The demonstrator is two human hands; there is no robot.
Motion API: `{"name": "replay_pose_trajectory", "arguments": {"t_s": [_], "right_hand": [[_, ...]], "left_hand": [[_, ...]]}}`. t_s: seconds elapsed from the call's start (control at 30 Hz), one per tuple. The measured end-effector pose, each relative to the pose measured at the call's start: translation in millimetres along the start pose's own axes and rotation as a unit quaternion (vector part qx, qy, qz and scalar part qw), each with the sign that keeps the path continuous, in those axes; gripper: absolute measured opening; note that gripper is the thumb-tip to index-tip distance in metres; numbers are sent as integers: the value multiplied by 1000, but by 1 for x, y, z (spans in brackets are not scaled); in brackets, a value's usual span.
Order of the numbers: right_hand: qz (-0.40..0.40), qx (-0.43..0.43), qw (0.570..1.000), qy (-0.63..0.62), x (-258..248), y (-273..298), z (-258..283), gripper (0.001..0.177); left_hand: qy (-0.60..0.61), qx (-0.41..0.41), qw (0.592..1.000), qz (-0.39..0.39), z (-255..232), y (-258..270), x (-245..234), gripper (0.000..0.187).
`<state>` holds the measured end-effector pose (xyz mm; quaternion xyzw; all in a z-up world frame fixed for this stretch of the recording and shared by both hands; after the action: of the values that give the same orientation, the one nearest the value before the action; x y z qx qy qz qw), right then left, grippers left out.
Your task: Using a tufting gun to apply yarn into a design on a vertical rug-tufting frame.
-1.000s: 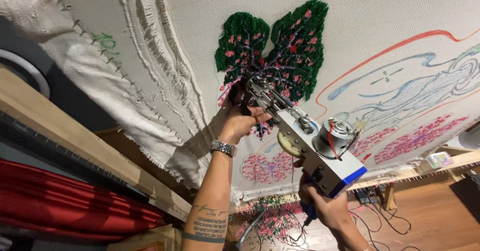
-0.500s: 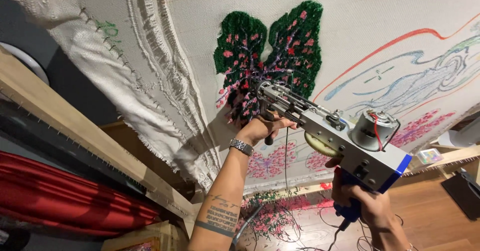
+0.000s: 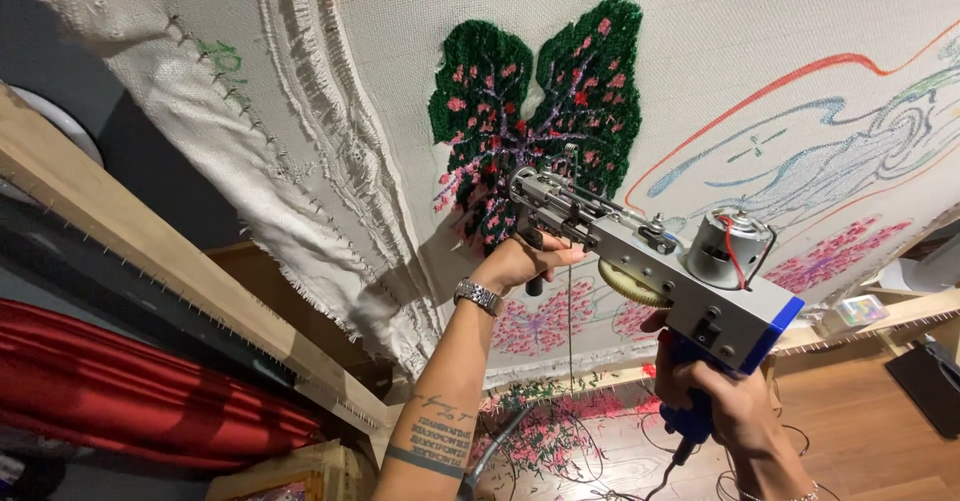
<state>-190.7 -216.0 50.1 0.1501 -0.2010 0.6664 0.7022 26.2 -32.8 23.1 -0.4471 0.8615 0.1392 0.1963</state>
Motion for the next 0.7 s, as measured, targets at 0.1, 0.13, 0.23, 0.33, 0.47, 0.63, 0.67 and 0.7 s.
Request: {"name": "replay_pose_trajectory", "arguments": {"t_s": [0.1, 0.13, 0.23, 0.33, 0.47, 0.63, 0.67, 0.7], "right_hand": [[13, -4, 1000, 4, 7, -1, 2, 42], [13, -4, 1000, 4, 6, -1, 0, 42], [31, -20, 999, 12, 7, -3, -3, 41], [17, -14, 1000, -20, 6, -5, -7, 38], [15, -5, 1000, -4, 11, -12, -18, 37], [-73, 31, 991, 105, 3, -27, -54, 22], [-54, -28, 986, 154, 15, -30, -48, 22], [-35, -87, 975, 201, 28, -32, -43, 21]], "left_hand": [[18, 12, 1000, -1, 5, 0, 2, 50], [19, 12, 1000, 0, 5, 1, 2, 50], [26, 7, 1000, -2, 6, 0, 1, 52], [25, 5, 1000, -9, 7, -3, -1, 55], [37, -14, 999, -29, 27, -17, -7, 52], [127, -8, 989, -69, 117, -68, -21, 36], [155, 7, 984, -86, 127, -69, -29, 32], [184, 22, 977, -103, 138, -70, -37, 28]]}}
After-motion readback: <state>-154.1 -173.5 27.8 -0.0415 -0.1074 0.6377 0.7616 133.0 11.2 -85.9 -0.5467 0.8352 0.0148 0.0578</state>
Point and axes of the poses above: each hand's wrist, its own y-axis away from the middle knuckle, its own x-axis out of the palm, z = x × y, the point moved 7 cm from there along -y, towards the middle knuckle, and after that the axes turned 11 degrees about -y, right-handed, at the moved point
